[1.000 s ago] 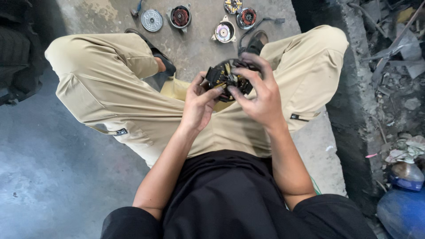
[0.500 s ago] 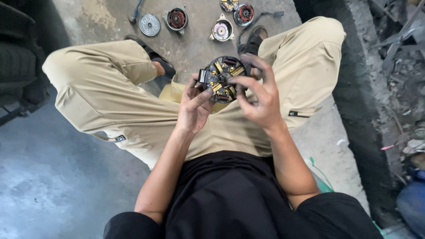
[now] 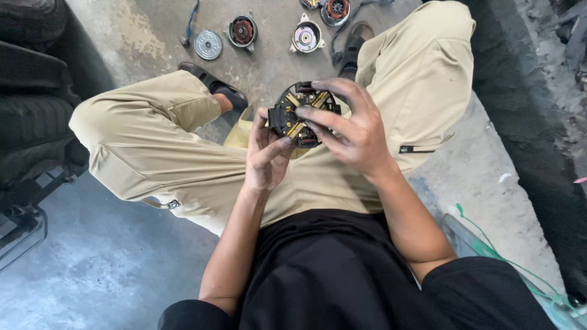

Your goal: The person sits on a low stool and handles several disassembled car parts, including alternator components and rotors. They pick up, rotate, and compare the parts by hand, examining the internal components and surfaces before placing them back on the floor.

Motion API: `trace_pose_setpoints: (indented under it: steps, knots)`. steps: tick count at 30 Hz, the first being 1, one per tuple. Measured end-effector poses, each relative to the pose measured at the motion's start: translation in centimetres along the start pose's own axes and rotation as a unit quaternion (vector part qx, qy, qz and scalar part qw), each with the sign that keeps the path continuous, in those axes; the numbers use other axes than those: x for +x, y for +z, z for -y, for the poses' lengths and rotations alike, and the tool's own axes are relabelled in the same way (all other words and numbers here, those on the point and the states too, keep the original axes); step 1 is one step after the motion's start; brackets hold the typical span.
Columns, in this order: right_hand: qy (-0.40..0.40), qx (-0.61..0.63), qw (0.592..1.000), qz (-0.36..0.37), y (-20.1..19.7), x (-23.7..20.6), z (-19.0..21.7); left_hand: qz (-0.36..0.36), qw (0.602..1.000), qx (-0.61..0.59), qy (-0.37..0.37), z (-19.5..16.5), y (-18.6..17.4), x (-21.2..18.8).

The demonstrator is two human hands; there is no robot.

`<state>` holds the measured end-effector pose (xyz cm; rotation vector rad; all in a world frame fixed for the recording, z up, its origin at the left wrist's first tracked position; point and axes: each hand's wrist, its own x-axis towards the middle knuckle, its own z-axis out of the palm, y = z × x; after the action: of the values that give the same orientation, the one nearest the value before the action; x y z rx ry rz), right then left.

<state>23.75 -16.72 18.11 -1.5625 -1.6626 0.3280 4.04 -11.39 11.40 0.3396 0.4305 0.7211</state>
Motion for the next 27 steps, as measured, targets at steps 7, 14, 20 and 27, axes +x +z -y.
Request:
trace_pose_setpoints:
  steps: [7,14,20,27]
  knots:
    - [-0.024,-0.102,0.994,0.014,-0.8,-0.4,-0.2,-0.021,1.0,0.017,0.006,1.4,0.3,0.3]
    - [-0.006,-0.161,0.987,0.017,0.1,-1.1,0.3,-0.043,0.999,-0.003,0.021,2.9,0.1,0.5]
    - [0.002,-0.136,0.99,0.037,0.1,-0.8,0.1,-0.047,0.998,0.039,0.034,3.6,-1.1,0.7]
    - [0.029,-0.1,0.995,0.009,0.6,-0.1,0.9,-0.072,0.984,0.153,0.058,4.1,-1.9,1.0]
